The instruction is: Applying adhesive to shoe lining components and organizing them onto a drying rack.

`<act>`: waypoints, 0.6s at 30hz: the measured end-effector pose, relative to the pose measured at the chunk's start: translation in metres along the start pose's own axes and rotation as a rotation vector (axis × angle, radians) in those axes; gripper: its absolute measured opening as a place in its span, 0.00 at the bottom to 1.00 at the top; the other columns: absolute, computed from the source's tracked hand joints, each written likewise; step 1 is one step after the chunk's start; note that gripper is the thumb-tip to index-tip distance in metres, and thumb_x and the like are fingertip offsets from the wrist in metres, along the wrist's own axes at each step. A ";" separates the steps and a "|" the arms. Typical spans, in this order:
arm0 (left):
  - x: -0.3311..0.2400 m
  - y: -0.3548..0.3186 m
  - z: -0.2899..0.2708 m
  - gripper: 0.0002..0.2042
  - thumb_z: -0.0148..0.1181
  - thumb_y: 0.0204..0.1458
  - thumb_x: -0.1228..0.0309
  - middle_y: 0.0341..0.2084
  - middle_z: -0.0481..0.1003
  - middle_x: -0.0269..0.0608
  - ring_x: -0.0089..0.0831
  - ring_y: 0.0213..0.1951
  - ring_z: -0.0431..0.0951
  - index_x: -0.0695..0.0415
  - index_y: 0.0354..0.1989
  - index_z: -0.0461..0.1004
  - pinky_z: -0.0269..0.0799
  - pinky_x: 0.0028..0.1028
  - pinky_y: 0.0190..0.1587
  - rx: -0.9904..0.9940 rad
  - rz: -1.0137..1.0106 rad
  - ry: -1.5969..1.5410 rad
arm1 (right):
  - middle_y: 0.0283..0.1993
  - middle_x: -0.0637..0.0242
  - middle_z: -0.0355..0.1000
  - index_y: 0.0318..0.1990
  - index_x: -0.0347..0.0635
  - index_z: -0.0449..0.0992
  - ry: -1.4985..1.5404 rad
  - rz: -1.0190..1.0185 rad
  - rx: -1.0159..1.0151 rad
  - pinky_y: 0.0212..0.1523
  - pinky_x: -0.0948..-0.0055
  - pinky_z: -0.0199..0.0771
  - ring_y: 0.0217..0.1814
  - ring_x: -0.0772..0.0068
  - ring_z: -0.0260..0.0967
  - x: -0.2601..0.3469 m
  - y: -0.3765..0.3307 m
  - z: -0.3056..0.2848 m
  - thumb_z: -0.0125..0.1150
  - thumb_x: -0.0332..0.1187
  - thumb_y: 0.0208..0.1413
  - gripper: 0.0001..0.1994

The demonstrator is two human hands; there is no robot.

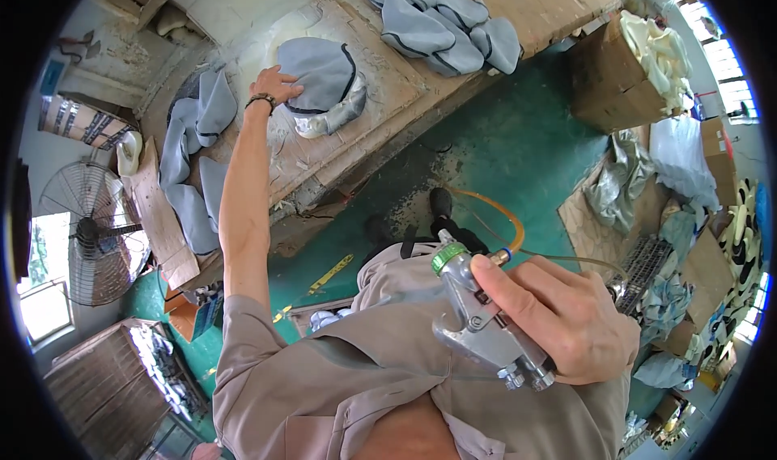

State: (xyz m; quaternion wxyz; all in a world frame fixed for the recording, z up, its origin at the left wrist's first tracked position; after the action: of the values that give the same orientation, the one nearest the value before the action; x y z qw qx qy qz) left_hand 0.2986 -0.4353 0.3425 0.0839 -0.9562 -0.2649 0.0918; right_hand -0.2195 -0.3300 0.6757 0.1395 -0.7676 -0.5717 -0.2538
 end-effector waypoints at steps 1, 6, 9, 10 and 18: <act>-0.009 0.005 -0.002 0.24 0.68 0.44 0.44 0.71 0.60 0.35 0.34 0.73 0.54 0.31 0.52 0.82 0.50 0.52 0.71 0.042 0.008 0.011 | 0.30 0.63 0.69 0.64 0.28 0.68 0.014 0.009 -0.010 0.21 0.68 0.68 0.26 0.65 0.70 -0.010 -0.005 -0.006 0.68 0.25 0.46 0.34; -0.027 0.016 -0.001 0.24 0.69 0.44 0.47 0.71 0.61 0.39 0.38 0.71 0.59 0.33 0.53 0.82 0.56 0.42 0.70 0.071 0.023 0.049 | 0.31 0.62 0.70 0.64 0.26 0.67 0.119 -0.013 -0.007 0.20 0.69 0.67 0.26 0.67 0.70 -0.059 -0.023 -0.020 0.67 0.26 0.46 0.34; 0.007 0.014 0.006 0.25 0.67 0.44 0.47 0.72 0.58 0.37 0.37 0.73 0.55 0.32 0.54 0.81 0.52 0.47 0.72 0.128 -0.027 0.008 | 0.32 0.61 0.71 0.64 0.27 0.67 0.130 -0.037 0.148 0.21 0.68 0.68 0.26 0.66 0.70 -0.081 -0.024 -0.035 0.68 0.27 0.46 0.34; 0.004 0.018 0.008 0.25 0.68 0.44 0.48 0.72 0.59 0.41 0.40 0.73 0.56 0.34 0.54 0.81 0.52 0.45 0.72 0.120 0.003 -0.015 | 0.32 0.61 0.71 0.64 0.27 0.67 0.139 -0.034 0.142 0.21 0.68 0.68 0.26 0.66 0.70 -0.090 -0.028 -0.039 0.68 0.27 0.46 0.34; -0.004 0.015 0.016 0.28 0.67 0.45 0.59 0.69 0.59 0.60 0.50 0.71 0.58 0.56 0.57 0.78 0.52 0.39 0.72 0.094 0.047 -0.390 | 0.28 0.61 0.70 0.63 0.28 0.69 0.237 0.069 -0.058 0.23 0.65 0.69 0.24 0.62 0.70 -0.156 -0.052 -0.067 0.68 0.27 0.46 0.33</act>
State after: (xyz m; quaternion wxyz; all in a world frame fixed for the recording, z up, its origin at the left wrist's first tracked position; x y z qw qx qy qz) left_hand 0.2989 -0.4488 0.3245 0.0734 -0.9212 -0.2493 0.2897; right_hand -0.3179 -0.4738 0.6420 0.1924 -0.7552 -0.5169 -0.3543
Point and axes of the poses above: each hand's wrist, its own y-axis towards the middle knuckle, its own z-axis out of the palm, x = y × z, the point moved 2 cm from there along y, towards the middle knuckle
